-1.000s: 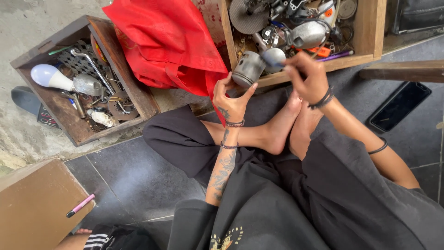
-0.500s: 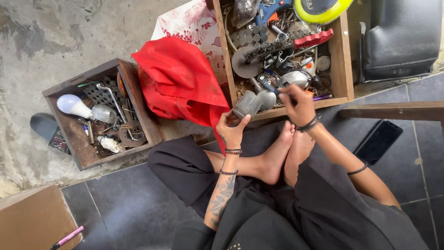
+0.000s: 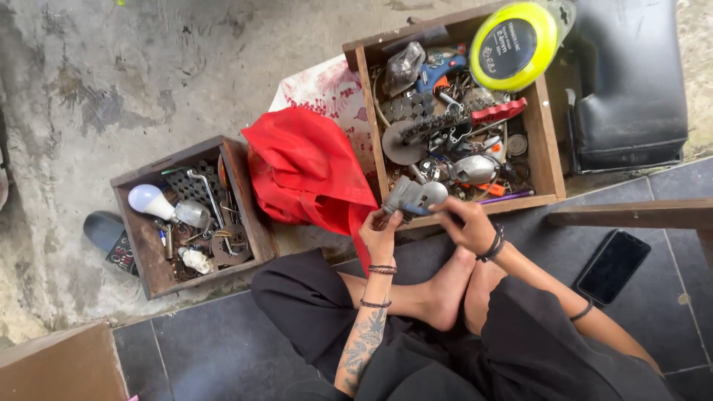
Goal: The person sits on the floor and cleans a metal piston using a wire brush. They hold the piston in their left hand and scrub its surface with the brush in their right hand, rotating the object to clean different sides.
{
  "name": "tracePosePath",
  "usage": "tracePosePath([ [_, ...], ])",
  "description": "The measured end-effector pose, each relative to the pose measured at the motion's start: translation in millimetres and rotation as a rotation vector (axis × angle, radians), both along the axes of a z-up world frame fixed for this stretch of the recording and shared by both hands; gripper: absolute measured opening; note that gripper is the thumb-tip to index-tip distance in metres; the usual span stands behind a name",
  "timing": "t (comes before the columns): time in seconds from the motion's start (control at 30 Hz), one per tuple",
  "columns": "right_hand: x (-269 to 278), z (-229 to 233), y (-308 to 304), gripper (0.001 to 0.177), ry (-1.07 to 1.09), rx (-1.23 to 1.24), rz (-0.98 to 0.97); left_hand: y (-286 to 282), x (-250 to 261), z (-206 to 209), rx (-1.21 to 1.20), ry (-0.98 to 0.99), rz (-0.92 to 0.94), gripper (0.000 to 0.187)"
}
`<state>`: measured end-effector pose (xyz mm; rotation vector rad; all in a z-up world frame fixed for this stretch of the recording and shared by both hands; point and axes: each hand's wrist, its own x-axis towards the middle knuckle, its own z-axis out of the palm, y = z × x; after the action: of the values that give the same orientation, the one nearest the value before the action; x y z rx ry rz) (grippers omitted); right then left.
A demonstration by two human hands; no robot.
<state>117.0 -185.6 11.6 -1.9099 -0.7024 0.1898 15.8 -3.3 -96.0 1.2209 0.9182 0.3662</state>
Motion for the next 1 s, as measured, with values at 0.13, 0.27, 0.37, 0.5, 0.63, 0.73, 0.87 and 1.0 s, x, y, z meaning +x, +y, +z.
tracePosePath([
  [0.13,37.6,-28.9,-26.2,0.011,0.011,-0.046,-0.144,0.8,0.9,16.9,0.018,-0.052,-0.023,0.050],
  [0.27,47.5,-8.8,-29.7,0.015,0.106,-0.039,-0.084,14.7,6.9,110.6,0.615,-0.186,-0.245,0.071],
  [0.37,44.1,24.0,-19.6,0.016,0.193,-0.089,-0.059,13.9,5.3,89.8,1.121,-0.244,-0.331,0.063],
  [0.5,24.2,-5.8,-16.9,0.016,0.342,-0.107,0.066,18.5,-0.7,88.6,1.255,-0.248,-0.345,0.056],
  [0.63,30.0,-5.0,-23.1,0.009,0.099,-0.250,0.016,23.3,-5.0,76.1,1.407,-0.249,-0.378,0.054],
  [0.73,21.8,4.9,-10.0,0.006,0.149,-0.246,0.034,27.2,3.8,76.6,1.472,-0.307,-0.388,0.049],
  [0.87,52.2,-9.0,-18.9,0.013,-0.034,-0.561,0.016,28.8,5.7,65.7,1.589,-0.350,-0.436,0.033],
  [1.0,48.8,22.4,-11.1,0.012,0.158,-0.362,0.099,33.6,4.9,62.8,1.644,-0.421,-0.540,0.036],
])
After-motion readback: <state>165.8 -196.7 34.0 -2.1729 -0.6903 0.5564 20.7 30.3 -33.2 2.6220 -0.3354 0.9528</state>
